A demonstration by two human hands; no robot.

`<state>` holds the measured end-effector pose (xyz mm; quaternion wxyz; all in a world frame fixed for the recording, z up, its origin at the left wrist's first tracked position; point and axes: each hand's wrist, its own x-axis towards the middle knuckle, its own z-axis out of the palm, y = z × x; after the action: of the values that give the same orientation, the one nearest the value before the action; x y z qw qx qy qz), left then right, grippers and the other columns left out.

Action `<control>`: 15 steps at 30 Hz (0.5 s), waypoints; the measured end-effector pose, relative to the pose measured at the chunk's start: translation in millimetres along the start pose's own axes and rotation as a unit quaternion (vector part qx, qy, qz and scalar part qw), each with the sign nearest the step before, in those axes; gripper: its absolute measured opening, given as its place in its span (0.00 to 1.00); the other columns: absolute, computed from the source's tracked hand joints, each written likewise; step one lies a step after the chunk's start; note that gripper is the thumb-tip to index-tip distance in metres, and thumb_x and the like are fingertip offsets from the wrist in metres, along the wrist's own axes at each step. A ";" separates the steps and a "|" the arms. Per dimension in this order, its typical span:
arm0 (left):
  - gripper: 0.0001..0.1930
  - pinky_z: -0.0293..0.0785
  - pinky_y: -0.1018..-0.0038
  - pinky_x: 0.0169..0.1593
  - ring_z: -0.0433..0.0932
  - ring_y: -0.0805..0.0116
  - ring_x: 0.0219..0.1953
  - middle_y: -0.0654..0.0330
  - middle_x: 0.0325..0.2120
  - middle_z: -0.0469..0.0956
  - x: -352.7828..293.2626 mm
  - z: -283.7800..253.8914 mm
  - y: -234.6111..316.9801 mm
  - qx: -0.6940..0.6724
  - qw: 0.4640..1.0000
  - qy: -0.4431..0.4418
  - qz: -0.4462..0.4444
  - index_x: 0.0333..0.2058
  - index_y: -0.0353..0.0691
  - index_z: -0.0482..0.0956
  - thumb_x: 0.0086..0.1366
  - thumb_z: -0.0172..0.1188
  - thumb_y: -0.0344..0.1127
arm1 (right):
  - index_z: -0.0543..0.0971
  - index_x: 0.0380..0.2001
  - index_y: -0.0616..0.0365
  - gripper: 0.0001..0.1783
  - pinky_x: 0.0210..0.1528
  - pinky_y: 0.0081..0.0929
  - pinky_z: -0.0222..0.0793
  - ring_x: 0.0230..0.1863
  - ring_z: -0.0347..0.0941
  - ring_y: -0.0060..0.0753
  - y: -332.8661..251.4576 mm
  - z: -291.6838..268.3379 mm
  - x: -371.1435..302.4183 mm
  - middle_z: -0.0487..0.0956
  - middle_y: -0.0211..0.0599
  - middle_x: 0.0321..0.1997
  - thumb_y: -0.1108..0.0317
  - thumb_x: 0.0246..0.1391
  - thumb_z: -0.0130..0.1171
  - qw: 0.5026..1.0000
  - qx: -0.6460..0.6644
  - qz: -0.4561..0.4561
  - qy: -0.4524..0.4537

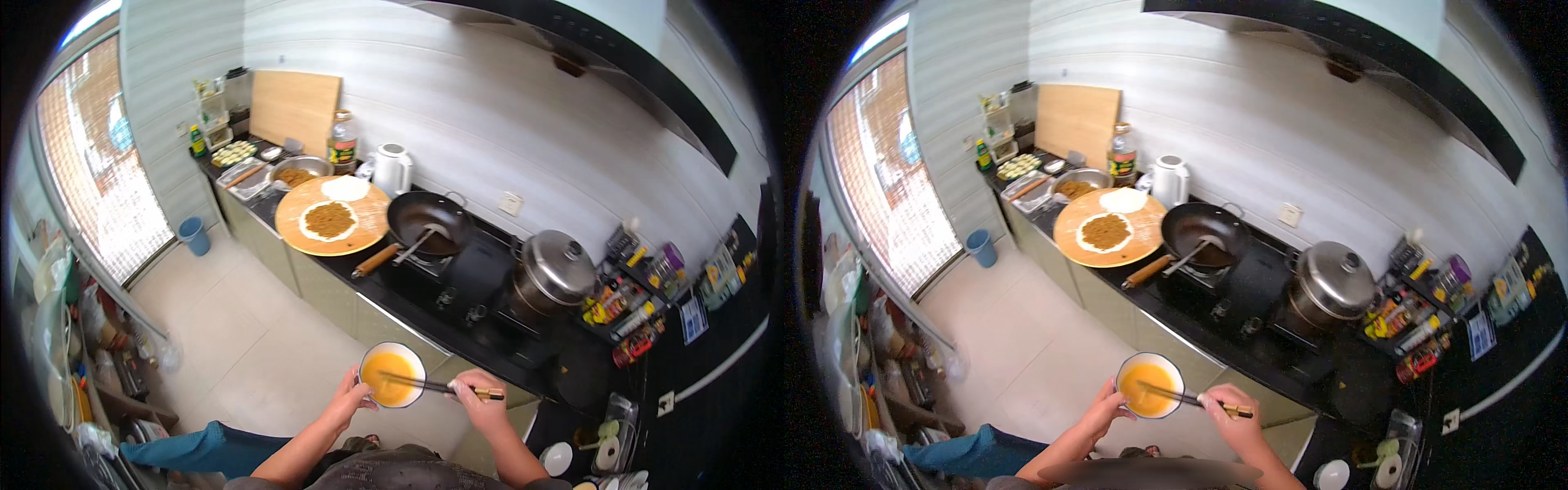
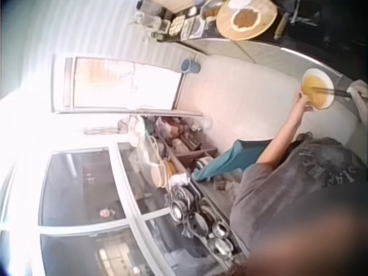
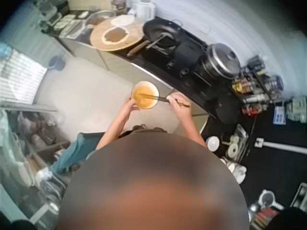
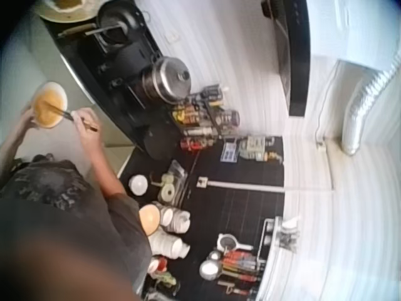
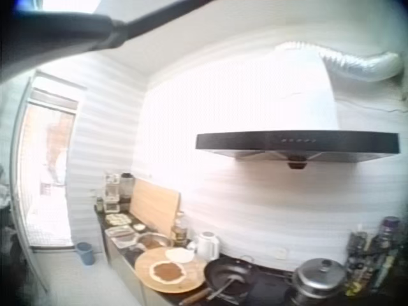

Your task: The person rolls out dough into thin circular sheets using a rolling pin on a wooden board. They then scoop a cooked filling mixture from a metal bowl and spread it onto the center of the dough sheets. Finally, they use chopsticks to apply a beaten egg wash to the edges of the filled dough.

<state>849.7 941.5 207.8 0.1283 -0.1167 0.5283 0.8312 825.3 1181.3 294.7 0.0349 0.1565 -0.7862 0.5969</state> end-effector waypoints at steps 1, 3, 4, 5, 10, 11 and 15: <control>0.27 0.75 0.69 0.34 0.69 0.64 0.40 0.54 0.41 0.66 1.5 -10.4 3.8 -0.004 1.000 0.011 0.011 0.53 0.38 0.56 0.52 0.48 0.30 | 0.77 0.22 0.66 0.04 0.28 0.22 0.68 0.25 0.72 0.26 5.2 11.6 13.5 0.75 0.38 0.24 0.76 0.47 0.55 0.999 0.028 0.026 0.001; 0.26 0.75 0.70 0.34 0.69 0.64 0.40 0.54 0.41 0.66 -0.8 -24.6 17.9 -0.017 0.999 0.050 0.010 0.53 0.38 0.57 0.52 0.48 0.31 | 0.76 0.22 0.68 0.05 0.28 0.21 0.71 0.25 0.72 0.25 7.3 27.9 41.6 0.75 0.38 0.25 0.78 0.48 0.52 0.993 0.077 0.066 -0.060; 0.26 0.75 0.70 0.34 0.69 0.64 0.40 0.54 0.41 0.66 -1.5 -31.7 25.2 -0.024 0.997 0.072 0.011 0.52 0.38 0.58 0.52 0.48 0.31 | 0.76 0.22 0.68 0.05 0.28 0.21 0.71 0.25 0.71 0.24 7.1 38.4 55.1 0.75 0.38 0.25 0.78 0.48 0.52 0.996 0.044 0.020 -0.074; 0.26 0.75 0.71 0.33 0.69 0.65 0.40 0.54 0.41 0.66 0.6 -40.3 29.7 -0.026 0.996 0.088 0.011 0.52 0.38 0.58 0.52 0.48 0.31 | 0.76 0.22 0.68 0.05 0.28 0.21 0.71 0.25 0.71 0.24 7.7 48.9 68.1 0.75 0.38 0.25 0.78 0.48 0.52 0.996 0.013 -0.026 -0.086; 0.24 0.75 0.71 0.31 0.70 0.66 0.38 0.55 0.40 0.67 20.7 -80.5 35.9 -0.045 0.984 0.172 0.016 0.50 0.39 0.62 0.52 0.49 0.33 | 0.76 0.24 0.66 0.03 0.29 0.21 0.67 0.25 0.71 0.25 27.2 90.4 135.7 0.76 0.37 0.25 0.77 0.47 0.54 0.981 0.070 0.003 -0.180; 0.24 0.75 0.71 0.30 0.70 0.66 0.37 0.55 0.40 0.68 24.4 -88.7 38.1 -0.056 0.981 0.183 0.021 0.50 0.39 0.62 0.52 0.49 0.33 | 0.77 0.24 0.65 0.04 0.29 0.21 0.67 0.24 0.71 0.24 25.4 101.3 148.5 0.76 0.37 0.25 0.75 0.47 0.56 0.980 0.067 -0.037 -0.185; 0.24 0.74 0.72 0.27 0.72 0.65 0.35 0.56 0.38 0.69 46.7 -113.0 60.8 -0.079 0.971 0.221 0.049 0.49 0.38 0.63 0.51 0.48 0.34 | 0.76 0.25 0.65 0.05 0.28 0.20 0.65 0.24 0.71 0.22 27.4 128.2 201.7 0.75 0.35 0.23 0.73 0.49 0.56 0.964 0.090 -0.010 -0.250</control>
<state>791.8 818.3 197.2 -0.0418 -0.2813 0.4810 0.8293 643.0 1025.0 281.4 -0.1712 0.3113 -0.7111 0.6067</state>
